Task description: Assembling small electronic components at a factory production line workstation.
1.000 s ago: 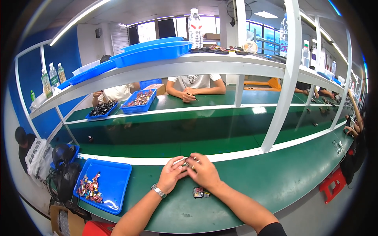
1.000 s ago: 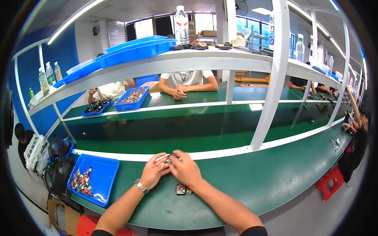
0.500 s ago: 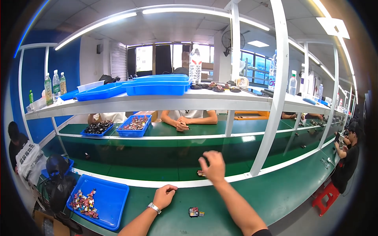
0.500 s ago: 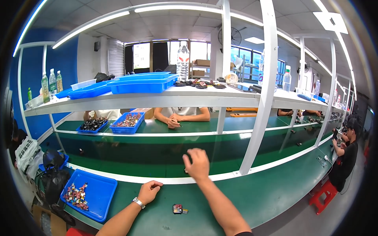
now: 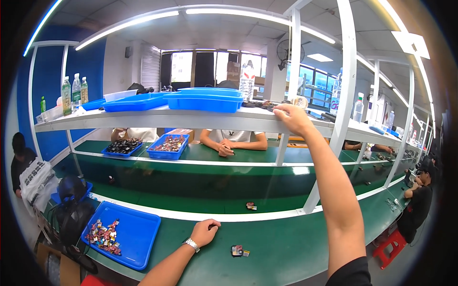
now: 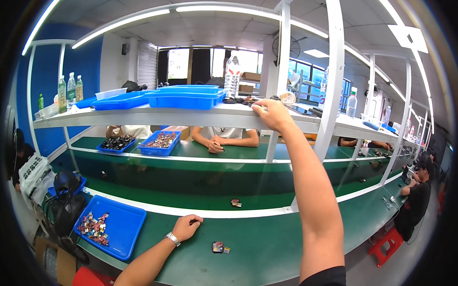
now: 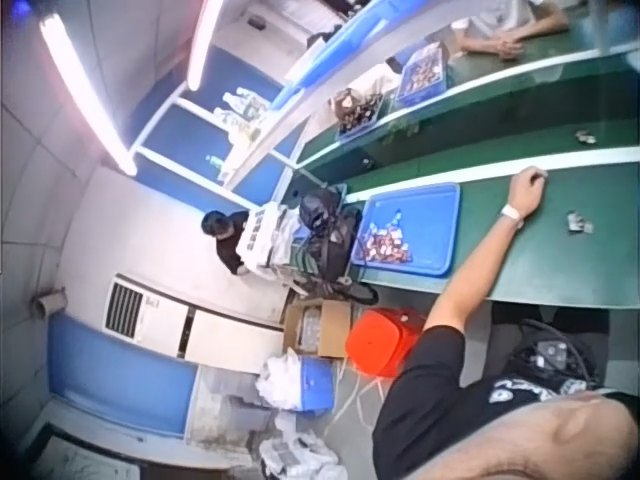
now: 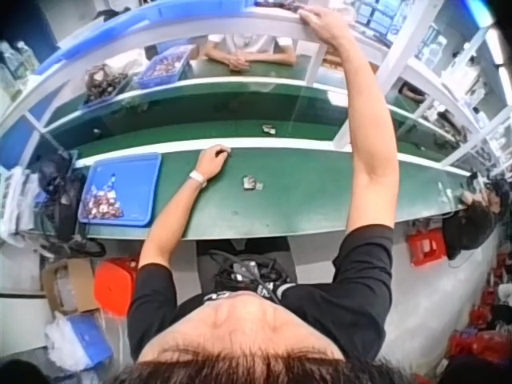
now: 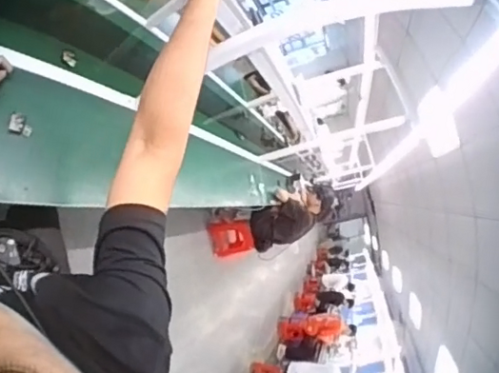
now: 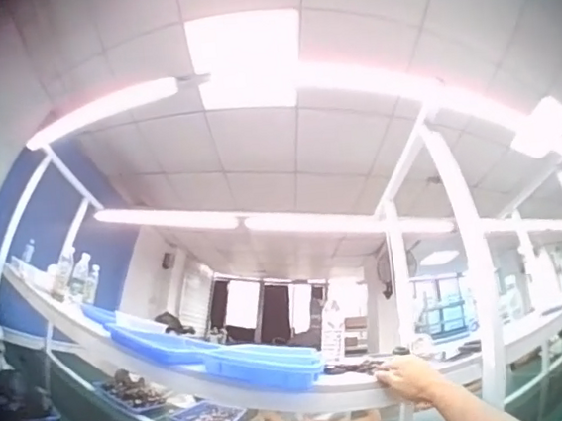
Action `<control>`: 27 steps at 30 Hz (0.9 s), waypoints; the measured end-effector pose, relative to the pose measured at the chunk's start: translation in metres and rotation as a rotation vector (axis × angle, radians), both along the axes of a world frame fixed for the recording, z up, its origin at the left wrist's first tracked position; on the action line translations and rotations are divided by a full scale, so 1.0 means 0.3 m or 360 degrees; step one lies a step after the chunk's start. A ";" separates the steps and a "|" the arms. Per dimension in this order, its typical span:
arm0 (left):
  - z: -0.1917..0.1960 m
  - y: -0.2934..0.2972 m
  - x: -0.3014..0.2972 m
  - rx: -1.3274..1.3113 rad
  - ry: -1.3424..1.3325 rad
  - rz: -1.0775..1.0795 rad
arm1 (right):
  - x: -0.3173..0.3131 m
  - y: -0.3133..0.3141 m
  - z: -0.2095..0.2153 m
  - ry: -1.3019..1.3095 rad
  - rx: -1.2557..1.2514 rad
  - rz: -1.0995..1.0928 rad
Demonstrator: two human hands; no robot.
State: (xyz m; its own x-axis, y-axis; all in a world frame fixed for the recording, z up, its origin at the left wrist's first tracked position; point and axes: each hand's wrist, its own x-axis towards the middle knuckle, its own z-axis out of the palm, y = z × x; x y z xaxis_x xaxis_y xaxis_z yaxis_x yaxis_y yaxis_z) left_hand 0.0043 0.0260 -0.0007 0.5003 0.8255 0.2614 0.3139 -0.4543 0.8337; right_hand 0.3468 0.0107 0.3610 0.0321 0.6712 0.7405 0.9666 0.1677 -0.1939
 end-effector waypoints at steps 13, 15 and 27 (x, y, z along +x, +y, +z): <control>0.021 -0.006 0.004 0.0130 0.0026 -0.0018 | -0.048 -0.047 -0.011 -0.0085 0.0184 0.0244; 0.036 -0.008 0.010 0.0058 0.0132 -0.0046 | -0.034 -0.053 -0.004 -0.0220 0.0228 0.0189; 0.057 -0.054 0.008 -0.0023 -0.0067 0.0053 | -0.272 -0.289 -0.465 -0.0331 0.0723 0.0612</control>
State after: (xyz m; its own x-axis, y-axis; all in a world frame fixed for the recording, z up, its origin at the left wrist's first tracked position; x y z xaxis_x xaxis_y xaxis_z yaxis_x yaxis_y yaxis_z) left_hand 0.0067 0.0099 0.0164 0.4610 0.8454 0.2698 0.2932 -0.4321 0.8528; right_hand 0.2651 -0.0758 0.2215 -0.3244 0.2229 0.9193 0.8307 0.5320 0.1641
